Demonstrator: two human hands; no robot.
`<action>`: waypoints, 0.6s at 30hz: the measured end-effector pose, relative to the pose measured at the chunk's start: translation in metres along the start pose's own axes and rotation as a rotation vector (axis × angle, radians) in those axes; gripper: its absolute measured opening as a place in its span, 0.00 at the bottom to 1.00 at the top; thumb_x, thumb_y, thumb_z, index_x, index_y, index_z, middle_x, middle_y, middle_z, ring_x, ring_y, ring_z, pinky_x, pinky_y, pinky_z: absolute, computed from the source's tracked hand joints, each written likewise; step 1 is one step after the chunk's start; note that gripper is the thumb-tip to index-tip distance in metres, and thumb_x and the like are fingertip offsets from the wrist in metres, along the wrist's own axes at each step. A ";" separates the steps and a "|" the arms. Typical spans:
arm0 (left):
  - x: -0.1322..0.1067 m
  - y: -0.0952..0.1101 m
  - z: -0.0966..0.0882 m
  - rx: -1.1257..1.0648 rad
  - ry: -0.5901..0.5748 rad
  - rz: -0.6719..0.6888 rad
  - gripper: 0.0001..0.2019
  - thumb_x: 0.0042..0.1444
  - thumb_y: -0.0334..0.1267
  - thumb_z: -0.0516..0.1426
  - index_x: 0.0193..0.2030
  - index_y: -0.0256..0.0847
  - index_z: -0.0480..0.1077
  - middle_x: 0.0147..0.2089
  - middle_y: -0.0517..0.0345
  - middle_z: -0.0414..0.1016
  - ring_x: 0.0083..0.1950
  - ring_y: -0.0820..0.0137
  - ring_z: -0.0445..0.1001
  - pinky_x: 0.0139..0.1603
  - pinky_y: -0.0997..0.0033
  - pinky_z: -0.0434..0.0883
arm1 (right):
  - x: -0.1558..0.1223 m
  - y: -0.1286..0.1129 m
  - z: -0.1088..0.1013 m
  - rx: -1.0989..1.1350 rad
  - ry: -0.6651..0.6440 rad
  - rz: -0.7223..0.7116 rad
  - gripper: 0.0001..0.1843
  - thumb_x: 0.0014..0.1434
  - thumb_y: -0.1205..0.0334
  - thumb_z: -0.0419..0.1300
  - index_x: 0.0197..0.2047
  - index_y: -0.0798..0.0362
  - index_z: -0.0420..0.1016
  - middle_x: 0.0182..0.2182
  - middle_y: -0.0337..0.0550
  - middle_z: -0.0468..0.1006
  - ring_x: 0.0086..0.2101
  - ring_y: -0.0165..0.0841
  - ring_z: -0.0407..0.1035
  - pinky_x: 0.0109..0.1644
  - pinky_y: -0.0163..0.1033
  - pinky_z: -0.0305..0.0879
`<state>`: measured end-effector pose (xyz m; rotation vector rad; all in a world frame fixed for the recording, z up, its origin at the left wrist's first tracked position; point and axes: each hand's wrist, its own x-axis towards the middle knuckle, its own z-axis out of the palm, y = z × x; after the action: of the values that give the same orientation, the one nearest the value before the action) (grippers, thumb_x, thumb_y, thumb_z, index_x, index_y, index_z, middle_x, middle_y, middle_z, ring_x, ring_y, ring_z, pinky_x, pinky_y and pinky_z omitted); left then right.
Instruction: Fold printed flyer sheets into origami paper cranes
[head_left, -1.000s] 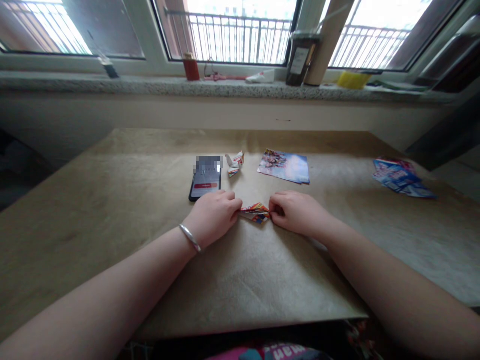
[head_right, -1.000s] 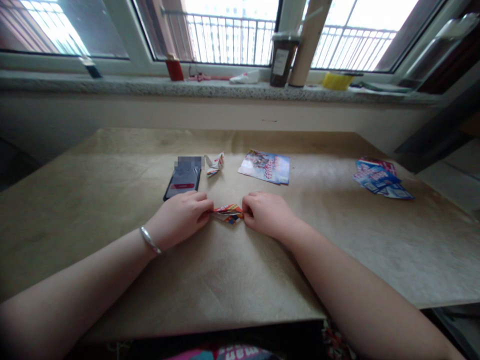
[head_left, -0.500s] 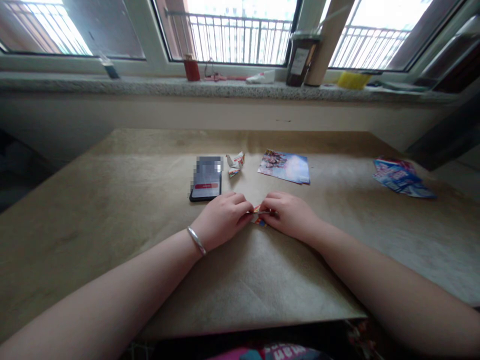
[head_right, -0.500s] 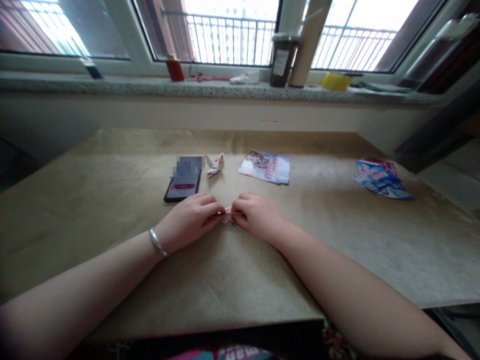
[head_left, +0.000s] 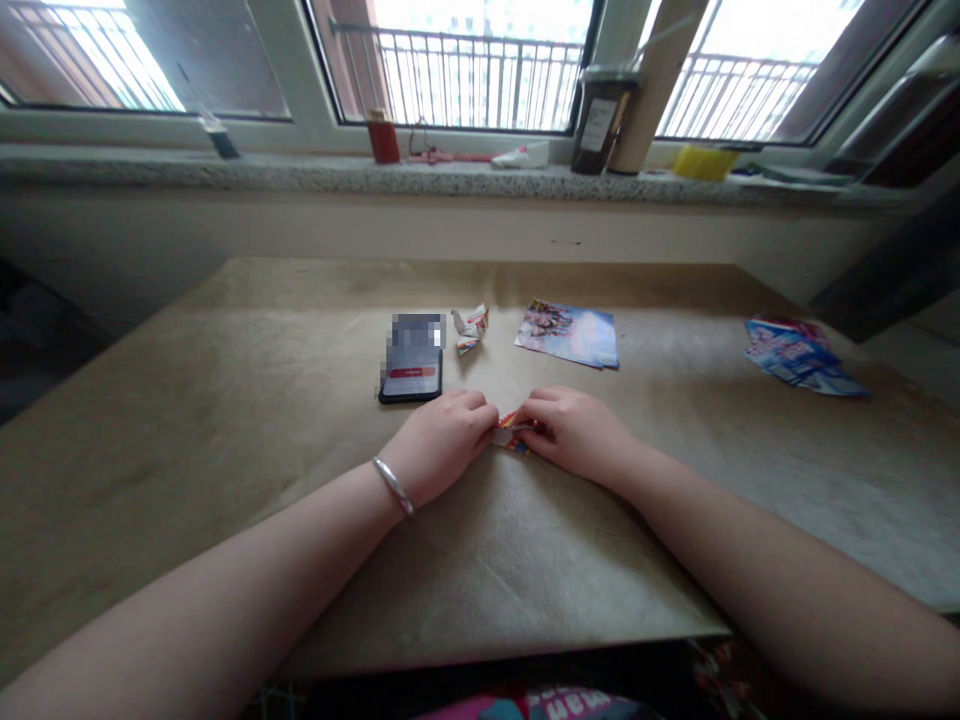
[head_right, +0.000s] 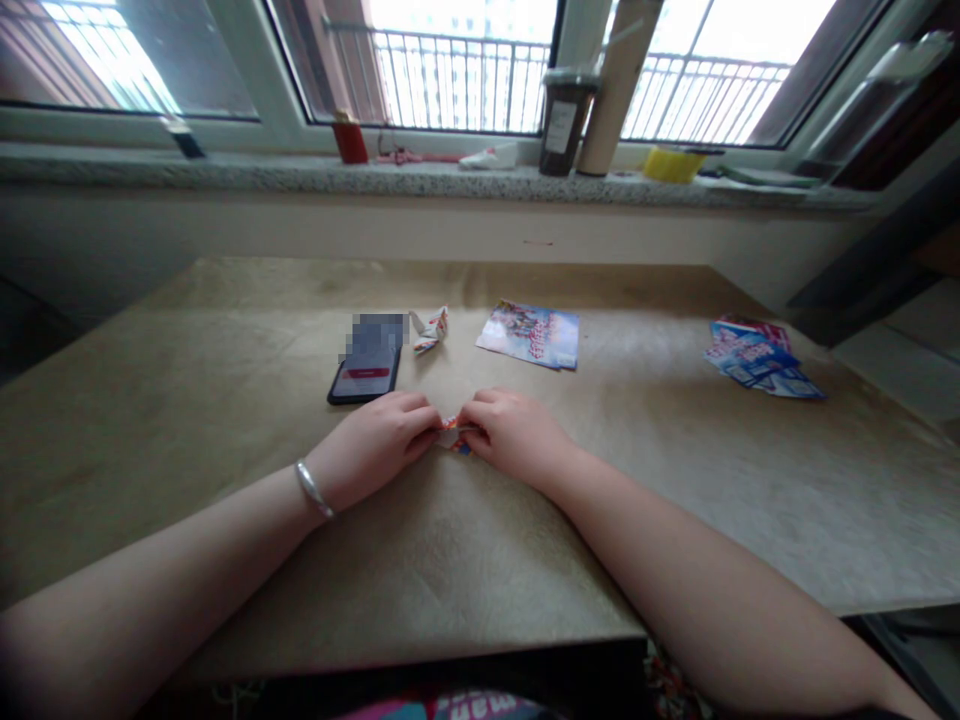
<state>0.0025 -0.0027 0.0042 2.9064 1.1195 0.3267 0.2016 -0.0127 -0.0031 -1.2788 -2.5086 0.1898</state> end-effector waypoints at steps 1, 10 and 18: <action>0.000 0.001 0.000 -0.004 0.003 -0.006 0.06 0.60 0.33 0.54 0.32 0.37 0.68 0.33 0.56 0.69 0.37 0.68 0.69 0.39 0.70 0.67 | 0.000 0.001 0.000 0.010 0.000 0.004 0.05 0.57 0.64 0.57 0.35 0.52 0.75 0.30 0.41 0.75 0.33 0.32 0.67 0.37 0.35 0.57; 0.004 -0.008 0.004 -0.426 0.113 -0.096 0.10 0.50 0.21 0.49 0.32 0.38 0.66 0.35 0.58 0.69 0.37 0.72 0.67 0.39 0.72 0.67 | -0.002 0.009 -0.004 0.228 0.072 0.038 0.09 0.49 0.75 0.53 0.31 0.53 0.69 0.30 0.40 0.74 0.33 0.30 0.66 0.37 0.33 0.60; 0.005 -0.022 0.014 -0.861 0.142 -0.214 0.07 0.48 0.26 0.51 0.33 0.36 0.68 0.32 0.59 0.70 0.33 0.74 0.69 0.35 0.74 0.68 | -0.003 0.006 -0.007 0.233 0.082 -0.063 0.12 0.49 0.68 0.59 0.40 0.52 0.73 0.37 0.43 0.76 0.39 0.34 0.68 0.45 0.39 0.62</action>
<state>-0.0059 0.0176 -0.0105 2.0203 0.9586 0.7827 0.2104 -0.0115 0.0007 -1.0913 -2.3728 0.3934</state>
